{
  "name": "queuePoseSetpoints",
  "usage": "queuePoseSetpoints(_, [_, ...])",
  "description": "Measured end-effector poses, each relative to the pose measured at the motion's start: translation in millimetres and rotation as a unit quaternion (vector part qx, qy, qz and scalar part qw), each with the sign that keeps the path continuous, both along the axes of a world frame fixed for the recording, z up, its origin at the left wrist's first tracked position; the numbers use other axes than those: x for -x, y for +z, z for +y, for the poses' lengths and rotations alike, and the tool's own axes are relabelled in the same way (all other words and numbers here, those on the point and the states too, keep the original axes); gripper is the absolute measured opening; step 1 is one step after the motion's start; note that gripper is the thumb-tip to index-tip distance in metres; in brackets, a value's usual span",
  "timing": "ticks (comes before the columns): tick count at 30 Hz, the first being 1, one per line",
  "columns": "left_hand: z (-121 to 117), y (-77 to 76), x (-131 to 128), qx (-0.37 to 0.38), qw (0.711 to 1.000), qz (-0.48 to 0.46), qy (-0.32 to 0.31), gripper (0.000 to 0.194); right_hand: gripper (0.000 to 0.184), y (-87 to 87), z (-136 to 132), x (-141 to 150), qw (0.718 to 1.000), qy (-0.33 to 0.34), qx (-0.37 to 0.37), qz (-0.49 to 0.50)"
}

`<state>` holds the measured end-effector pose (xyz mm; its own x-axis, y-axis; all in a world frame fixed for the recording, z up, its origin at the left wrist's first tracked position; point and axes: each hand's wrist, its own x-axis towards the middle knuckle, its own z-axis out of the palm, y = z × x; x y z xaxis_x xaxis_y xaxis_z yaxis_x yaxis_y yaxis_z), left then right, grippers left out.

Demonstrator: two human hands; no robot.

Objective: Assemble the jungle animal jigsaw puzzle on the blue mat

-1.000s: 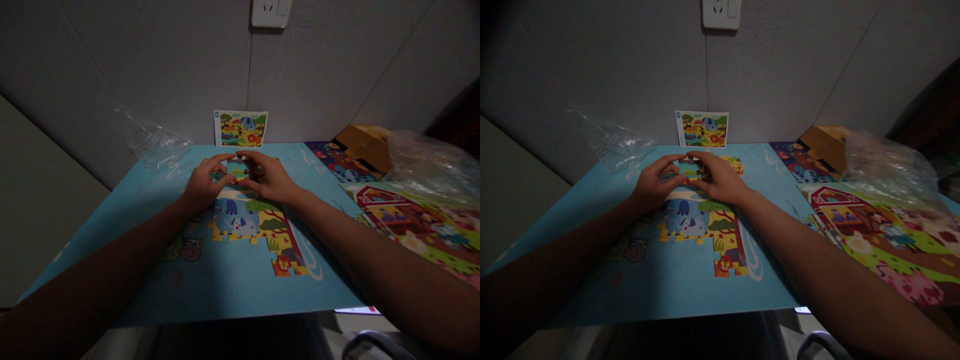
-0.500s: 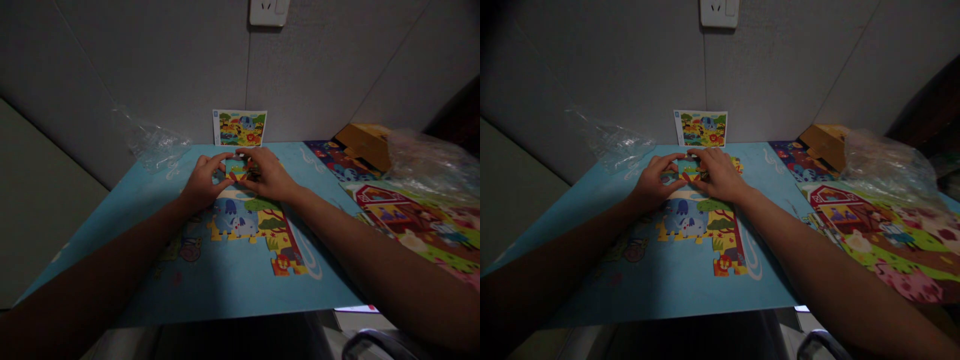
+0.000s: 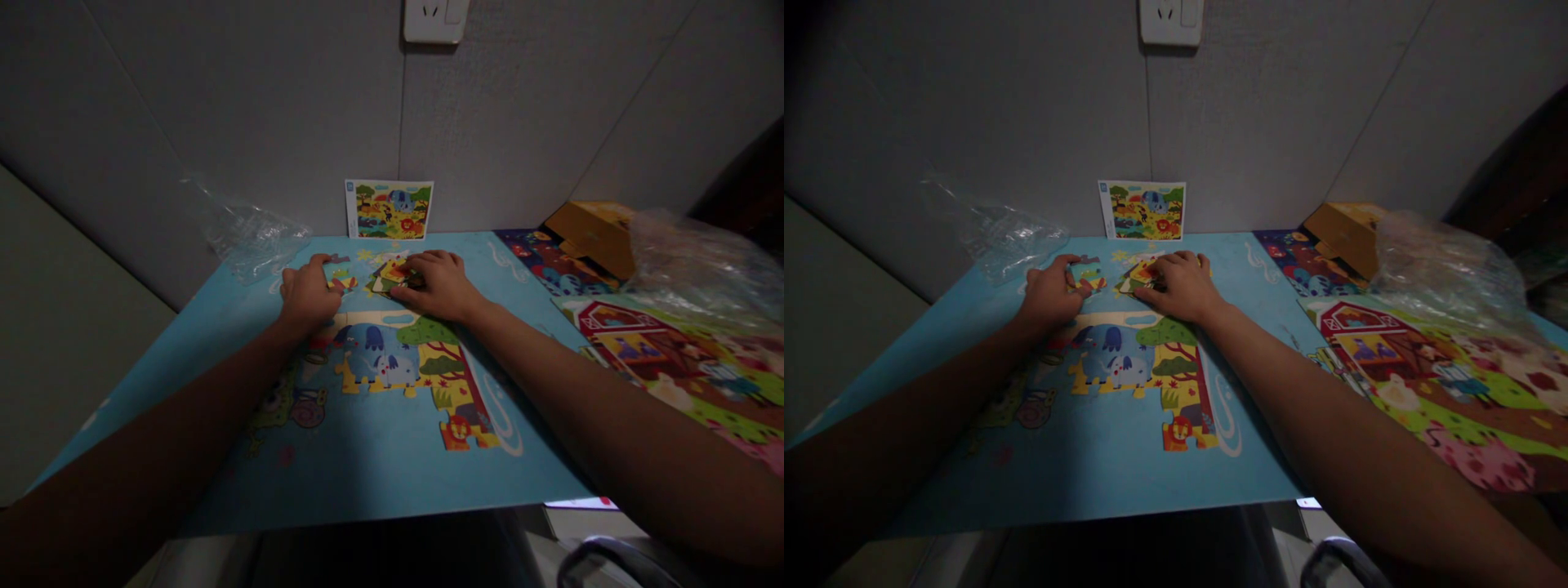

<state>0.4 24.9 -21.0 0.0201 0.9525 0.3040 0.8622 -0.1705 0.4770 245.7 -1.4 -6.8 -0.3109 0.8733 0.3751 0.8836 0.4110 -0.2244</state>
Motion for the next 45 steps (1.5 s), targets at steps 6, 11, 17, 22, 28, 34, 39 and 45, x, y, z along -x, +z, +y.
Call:
queuePoseSetpoints(6, [6.5,-7.0,1.5,-0.014,0.998,0.057,0.007,0.047,0.033,2.1,-2.0,3.1,1.0,-0.024,-0.012,-0.007])
queuePoseSetpoints(11, [1.1,-1.5,-2.3,-0.003,0.998,0.065,-0.018,0.047,0.028,1.1,-1.9,4.1,0.999,-0.03,-0.022,-0.008])
queuePoseSetpoints(17, [-6.9,2.1,-8.0,-0.067,0.986,0.033,-0.148,0.072,0.032,0.7,1.1,-1.0,0.996,0.0,-0.072,0.047])
queuePoseSetpoints(22, [-11.1,3.4,-9.1,-0.107,0.971,0.003,-0.216,0.086,0.033,8.5,-3.4,-2.3,0.984,0.119,-0.102,0.08])
queuePoseSetpoints(28, [-11.7,4.1,-6.6,-0.191,0.95,0.009,-0.246,0.06,0.045,10.5,-5.8,-1.3,0.972,0.183,-0.134,0.068])
queuePoseSetpoints(34, [-12.0,4.1,-7.6,-0.245,0.935,0.008,-0.257,0.056,0.054,4.7,-1.8,-3.1,0.972,0.176,-0.149,0.033])
queuePoseSetpoints(39, [-14.9,8.7,-9.1,-0.26,0.931,0.013,-0.258,0.048,0.045,4.1,-1.6,-0.4,0.973,0.164,-0.153,0.057])
queuePoseSetpoints(45, [-16.8,11.0,-9.5,-0.262,0.93,0.017,-0.259,0.047,0.041,2.6,-0.9,1.5,0.975,0.158,-0.144,0.056])
